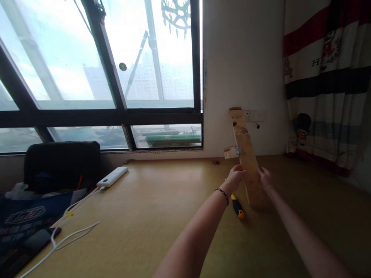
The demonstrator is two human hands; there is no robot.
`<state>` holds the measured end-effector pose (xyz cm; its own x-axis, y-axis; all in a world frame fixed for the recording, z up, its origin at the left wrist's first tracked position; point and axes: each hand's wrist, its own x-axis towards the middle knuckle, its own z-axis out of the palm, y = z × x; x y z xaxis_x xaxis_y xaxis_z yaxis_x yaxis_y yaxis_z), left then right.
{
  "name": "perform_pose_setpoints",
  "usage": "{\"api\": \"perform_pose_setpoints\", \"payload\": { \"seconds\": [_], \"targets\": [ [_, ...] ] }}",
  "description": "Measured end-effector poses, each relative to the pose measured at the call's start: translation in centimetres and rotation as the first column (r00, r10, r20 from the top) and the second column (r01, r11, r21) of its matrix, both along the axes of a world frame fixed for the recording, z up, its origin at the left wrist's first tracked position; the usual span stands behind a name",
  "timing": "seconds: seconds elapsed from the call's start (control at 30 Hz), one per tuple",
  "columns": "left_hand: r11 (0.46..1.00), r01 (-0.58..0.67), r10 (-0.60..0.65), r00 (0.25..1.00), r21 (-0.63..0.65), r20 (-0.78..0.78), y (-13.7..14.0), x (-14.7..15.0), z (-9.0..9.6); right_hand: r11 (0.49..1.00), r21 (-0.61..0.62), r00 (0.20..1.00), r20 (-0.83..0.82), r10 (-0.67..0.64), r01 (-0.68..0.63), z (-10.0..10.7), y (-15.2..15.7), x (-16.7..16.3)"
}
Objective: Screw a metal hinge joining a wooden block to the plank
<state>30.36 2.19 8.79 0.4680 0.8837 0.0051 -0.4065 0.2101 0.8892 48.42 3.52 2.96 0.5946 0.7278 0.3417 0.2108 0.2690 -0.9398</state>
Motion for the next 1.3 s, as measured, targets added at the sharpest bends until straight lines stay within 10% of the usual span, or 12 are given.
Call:
{"api": "perform_pose_setpoints", "payload": {
  "seconds": [0.43, 0.77, 0.93, 1.07, 1.3],
  "targets": [
    [0.987, 0.051, -0.041, 0.997, 0.152, -0.070, 0.5, -1.8, -2.3, 0.998, -0.028, 0.987, -0.146, -0.059, 0.056, -2.7, 1.5, 1.1],
    [0.978, -0.050, 0.059, 0.998, 0.204, -0.038, -2.8, -16.8, -4.5, 0.955, -0.147, 0.941, 0.262, -0.214, 0.258, -0.5, -0.5, -0.4],
    [0.965, -0.260, 0.259, 0.965, 0.040, 0.035, -4.8, -25.5, -6.8, 0.839, 0.196, 0.770, 0.334, -0.544, 0.508, 2.3, -5.3, -11.1],
    [0.951, -0.306, 0.300, 0.945, 0.033, 0.132, -5.3, -27.5, -7.7, 0.988, 0.153, 0.951, 0.300, -0.069, 0.024, 1.9, -8.6, -26.1],
    [0.900, -0.365, 0.402, 0.906, 0.238, -0.132, -6.1, -24.8, -6.5, 0.961, 0.031, 0.929, 0.266, 0.257, -0.275, -3.2, -7.1, -39.6]
  ]
}}
